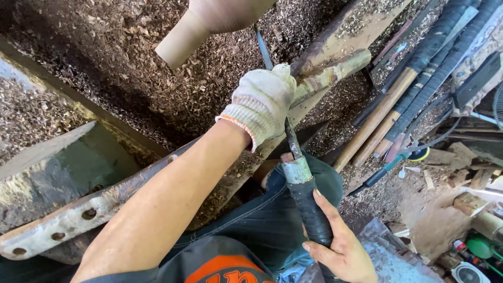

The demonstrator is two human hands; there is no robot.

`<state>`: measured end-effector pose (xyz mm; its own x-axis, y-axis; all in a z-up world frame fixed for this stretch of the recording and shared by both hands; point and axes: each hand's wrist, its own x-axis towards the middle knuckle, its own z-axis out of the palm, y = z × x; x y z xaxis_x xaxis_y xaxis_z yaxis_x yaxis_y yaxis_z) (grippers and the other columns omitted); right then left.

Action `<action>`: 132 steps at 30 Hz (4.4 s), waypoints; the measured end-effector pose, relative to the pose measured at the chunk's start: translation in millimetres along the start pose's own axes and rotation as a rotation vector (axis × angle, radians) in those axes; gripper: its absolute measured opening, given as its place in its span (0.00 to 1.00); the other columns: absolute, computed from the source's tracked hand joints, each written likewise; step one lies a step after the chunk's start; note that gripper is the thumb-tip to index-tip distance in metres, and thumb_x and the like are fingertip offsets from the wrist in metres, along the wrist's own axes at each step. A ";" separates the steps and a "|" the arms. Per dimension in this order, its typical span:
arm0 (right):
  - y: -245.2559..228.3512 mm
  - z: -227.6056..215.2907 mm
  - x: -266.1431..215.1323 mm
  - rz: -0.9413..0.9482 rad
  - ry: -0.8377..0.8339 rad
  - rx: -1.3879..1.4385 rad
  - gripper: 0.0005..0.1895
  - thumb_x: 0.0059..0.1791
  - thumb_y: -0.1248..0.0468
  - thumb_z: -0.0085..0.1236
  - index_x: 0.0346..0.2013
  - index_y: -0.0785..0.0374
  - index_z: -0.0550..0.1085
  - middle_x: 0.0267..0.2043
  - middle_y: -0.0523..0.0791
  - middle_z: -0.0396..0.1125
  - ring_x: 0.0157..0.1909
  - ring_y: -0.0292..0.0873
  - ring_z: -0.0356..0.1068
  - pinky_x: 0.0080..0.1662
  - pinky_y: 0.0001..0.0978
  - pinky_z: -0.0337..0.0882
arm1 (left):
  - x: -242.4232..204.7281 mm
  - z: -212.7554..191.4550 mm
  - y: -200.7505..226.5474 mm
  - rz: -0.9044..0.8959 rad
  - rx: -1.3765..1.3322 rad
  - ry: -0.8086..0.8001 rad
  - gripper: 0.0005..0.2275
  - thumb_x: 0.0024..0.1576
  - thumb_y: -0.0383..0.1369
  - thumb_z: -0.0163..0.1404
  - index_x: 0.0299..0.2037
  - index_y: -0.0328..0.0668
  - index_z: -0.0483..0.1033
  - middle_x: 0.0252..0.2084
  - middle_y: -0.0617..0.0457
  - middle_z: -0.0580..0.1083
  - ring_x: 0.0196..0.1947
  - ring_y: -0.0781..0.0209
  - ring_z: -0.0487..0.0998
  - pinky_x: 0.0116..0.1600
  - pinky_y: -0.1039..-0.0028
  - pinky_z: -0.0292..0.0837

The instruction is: The person sits at a wood lathe and holds a chisel against a spinning wooden workpiece, shaping it into a vase-like form while wood shavings accumulate. They reposition the chisel along a wooden tool rest and occasionally touch the workpiece by hand to check its surface.

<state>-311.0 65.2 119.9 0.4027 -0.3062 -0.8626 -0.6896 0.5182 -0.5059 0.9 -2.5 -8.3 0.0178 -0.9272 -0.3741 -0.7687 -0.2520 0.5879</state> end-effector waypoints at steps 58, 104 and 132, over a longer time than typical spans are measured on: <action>-3.8 -2.0 -1.0 -0.012 0.039 -0.075 0.55 0.41 0.79 0.61 0.77 0.53 0.47 0.41 0.46 0.67 0.31 0.36 0.67 0.34 0.28 0.71 | 3.9 -9.0 -2.5 0.113 0.081 0.014 0.16 0.40 0.36 0.65 0.38 0.42 0.79 0.37 0.44 0.75 0.37 0.45 0.81 0.38 0.60 0.77; -25.5 -57.0 5.9 0.029 -0.060 -0.176 0.56 0.40 0.78 0.64 0.77 0.51 0.50 0.44 0.44 0.66 0.35 0.36 0.66 0.37 0.28 0.70 | -1.3 -28.2 7.2 -0.038 0.104 -0.133 0.13 0.43 0.41 0.64 0.35 0.46 0.84 0.35 0.45 0.79 0.37 0.46 0.83 0.41 0.60 0.79; -12.7 2.9 2.4 0.015 0.017 0.045 0.55 0.41 0.80 0.59 0.78 0.51 0.48 0.40 0.46 0.66 0.29 0.35 0.65 0.33 0.28 0.70 | 5.5 -26.9 -1.2 0.114 0.178 -0.127 0.14 0.43 0.40 0.64 0.36 0.45 0.82 0.39 0.44 0.76 0.39 0.47 0.81 0.41 0.61 0.78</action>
<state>-299.5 60.1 124.3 0.3816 -0.3117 -0.8702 -0.6677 0.5581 -0.4927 19.1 -14.7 8.2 -0.1471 -0.9016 -0.4068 -0.8621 -0.0848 0.4996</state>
